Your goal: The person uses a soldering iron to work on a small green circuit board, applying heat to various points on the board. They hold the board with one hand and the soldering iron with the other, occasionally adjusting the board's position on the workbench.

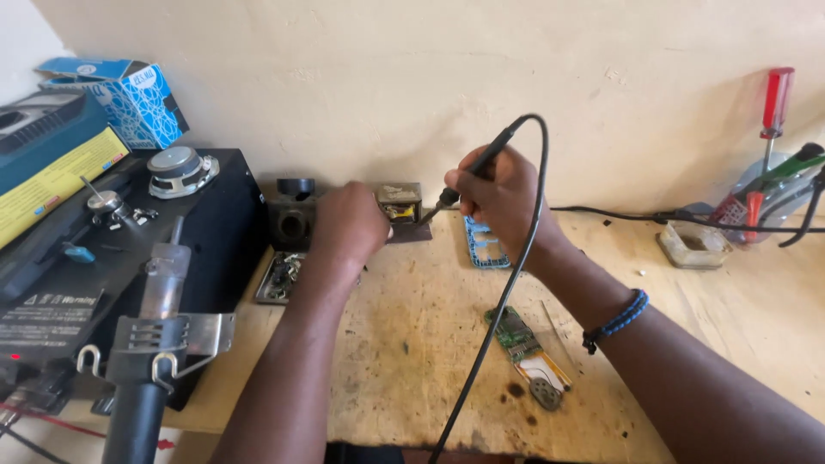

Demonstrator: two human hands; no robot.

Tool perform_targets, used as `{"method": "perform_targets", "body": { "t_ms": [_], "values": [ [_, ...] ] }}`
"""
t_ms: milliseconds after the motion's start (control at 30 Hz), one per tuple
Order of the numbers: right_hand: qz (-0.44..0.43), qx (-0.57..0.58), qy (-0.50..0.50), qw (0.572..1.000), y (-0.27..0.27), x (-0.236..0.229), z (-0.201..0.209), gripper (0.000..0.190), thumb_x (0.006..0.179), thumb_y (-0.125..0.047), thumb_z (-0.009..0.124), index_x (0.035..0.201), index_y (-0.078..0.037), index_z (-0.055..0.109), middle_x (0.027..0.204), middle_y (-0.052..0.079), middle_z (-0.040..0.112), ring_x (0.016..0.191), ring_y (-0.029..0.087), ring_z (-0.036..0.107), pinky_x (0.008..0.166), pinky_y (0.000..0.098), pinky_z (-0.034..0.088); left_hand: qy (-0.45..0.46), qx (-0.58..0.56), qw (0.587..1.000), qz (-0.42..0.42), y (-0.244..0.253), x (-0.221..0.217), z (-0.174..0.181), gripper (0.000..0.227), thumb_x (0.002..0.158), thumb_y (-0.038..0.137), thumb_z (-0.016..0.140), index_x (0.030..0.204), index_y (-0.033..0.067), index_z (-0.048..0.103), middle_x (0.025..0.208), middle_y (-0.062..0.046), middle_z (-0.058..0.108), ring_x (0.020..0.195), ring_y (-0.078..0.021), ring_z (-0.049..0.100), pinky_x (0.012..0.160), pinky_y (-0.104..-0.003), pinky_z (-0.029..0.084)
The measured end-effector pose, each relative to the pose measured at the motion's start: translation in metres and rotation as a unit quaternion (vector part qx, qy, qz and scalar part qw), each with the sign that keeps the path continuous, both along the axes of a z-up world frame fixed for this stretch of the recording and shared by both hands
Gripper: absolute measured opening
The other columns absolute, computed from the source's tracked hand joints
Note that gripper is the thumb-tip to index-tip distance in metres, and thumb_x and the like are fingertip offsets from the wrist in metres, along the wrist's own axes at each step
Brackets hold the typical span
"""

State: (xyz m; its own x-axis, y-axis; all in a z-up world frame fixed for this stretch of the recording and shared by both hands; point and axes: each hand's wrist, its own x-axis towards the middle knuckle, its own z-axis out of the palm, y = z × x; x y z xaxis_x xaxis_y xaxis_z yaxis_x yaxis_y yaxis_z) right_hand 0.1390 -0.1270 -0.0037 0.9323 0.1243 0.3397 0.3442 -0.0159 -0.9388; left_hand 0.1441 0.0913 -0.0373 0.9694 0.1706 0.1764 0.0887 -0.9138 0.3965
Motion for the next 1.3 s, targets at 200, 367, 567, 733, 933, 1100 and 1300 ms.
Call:
{"method": "perform_targets", "body": {
  "t_ms": [200, 367, 567, 733, 933, 1100, 1300],
  "values": [
    [-0.008, -0.032, -0.018, 0.999, 0.009, -0.001, -0.003, 0.019, 0.095, -0.003, 0.078, 0.108, 0.002, 0.067, 0.077, 0.013, 0.067, 0.059, 0.017, 0.069, 0.052, 0.0252, 0.056, -0.002, -0.041, 0.999, -0.033, -0.009, -0.017, 0.009, 0.028, 0.095, 0.008, 0.061, 0.087, -0.0103, 0.080, 0.082, -0.032, 0.075, 0.093, -0.0543, 0.076, 0.076, -0.061, 0.065],
    [-0.010, -0.074, -0.044, 0.996, 0.011, -0.010, 0.004, 0.023, 0.094, -0.012, 0.082, 0.106, 0.001, 0.066, 0.081, 0.015, 0.068, 0.068, 0.021, 0.072, 0.059, 0.0302, 0.058, -0.010, -0.043, 0.998, -0.033, -0.008, -0.021, 0.002, 0.023, 0.094, 0.009, 0.067, 0.089, -0.0065, 0.083, 0.080, -0.030, 0.075, 0.089, -0.0510, 0.076, 0.075, -0.054, 0.066],
    [-0.052, -0.173, -0.053, 0.982, 0.012, -0.022, 0.019, 0.015, 0.097, -0.013, 0.074, 0.104, -0.002, 0.067, 0.073, 0.013, 0.067, 0.065, 0.024, 0.071, 0.064, 0.0353, 0.055, -0.022, -0.065, 0.997, -0.020, -0.017, -0.031, 0.008, 0.021, 0.097, 0.012, 0.068, 0.097, -0.0056, 0.080, 0.085, -0.027, 0.074, 0.088, -0.0430, 0.075, 0.077, -0.041, 0.064],
    [-0.058, -0.166, -0.025, 0.984, 0.014, -0.025, 0.023, 0.022, 0.095, -0.026, 0.077, 0.101, -0.008, 0.067, 0.068, 0.008, 0.069, 0.065, 0.021, 0.072, 0.067, 0.0328, 0.053, -0.027, -0.101, 0.994, -0.013, -0.015, -0.029, -0.004, 0.029, 0.104, 0.012, 0.063, 0.107, -0.0112, 0.080, 0.089, -0.028, 0.075, 0.092, -0.0395, 0.075, 0.084, -0.030, 0.062],
    [-0.075, -0.177, -0.026, 0.981, 0.008, -0.023, 0.024, 0.018, 0.096, -0.021, 0.074, 0.104, -0.006, 0.068, 0.067, 0.010, 0.070, 0.062, 0.022, 0.070, 0.069, 0.0329, 0.054, -0.073, -0.008, 0.997, -0.020, -0.004, 0.006, -0.042, 0.018, 0.094, 0.007, 0.065, 0.088, -0.0043, 0.077, 0.078, -0.024, 0.070, 0.080, -0.0448, 0.076, 0.056, -0.055, 0.064],
    [-0.082, -0.202, -0.042, 0.975, -0.001, -0.025, 0.025, 0.019, 0.095, -0.020, 0.076, 0.103, -0.004, 0.070, 0.067, 0.012, 0.071, 0.062, 0.024, 0.072, 0.070, 0.0369, 0.055, -0.054, 0.018, 0.998, -0.019, -0.005, 0.008, -0.045, 0.019, 0.092, 0.007, 0.063, 0.096, -0.0040, 0.077, 0.087, -0.023, 0.073, 0.092, -0.0449, 0.078, 0.065, -0.059, 0.066],
    [-0.107, -0.226, -0.115, 0.961, -0.009, -0.004, 0.010, 0.019, 0.088, -0.020, 0.081, 0.097, -0.005, 0.073, 0.074, 0.019, 0.069, 0.070, 0.035, 0.074, 0.065, 0.0441, 0.057, -0.049, -0.031, 0.998, -0.021, -0.006, -0.009, -0.018, 0.019, 0.094, 0.003, 0.064, 0.098, -0.0071, 0.080, 0.090, -0.029, 0.074, 0.097, -0.0516, 0.075, 0.072, -0.059, 0.065]
  ]
}}
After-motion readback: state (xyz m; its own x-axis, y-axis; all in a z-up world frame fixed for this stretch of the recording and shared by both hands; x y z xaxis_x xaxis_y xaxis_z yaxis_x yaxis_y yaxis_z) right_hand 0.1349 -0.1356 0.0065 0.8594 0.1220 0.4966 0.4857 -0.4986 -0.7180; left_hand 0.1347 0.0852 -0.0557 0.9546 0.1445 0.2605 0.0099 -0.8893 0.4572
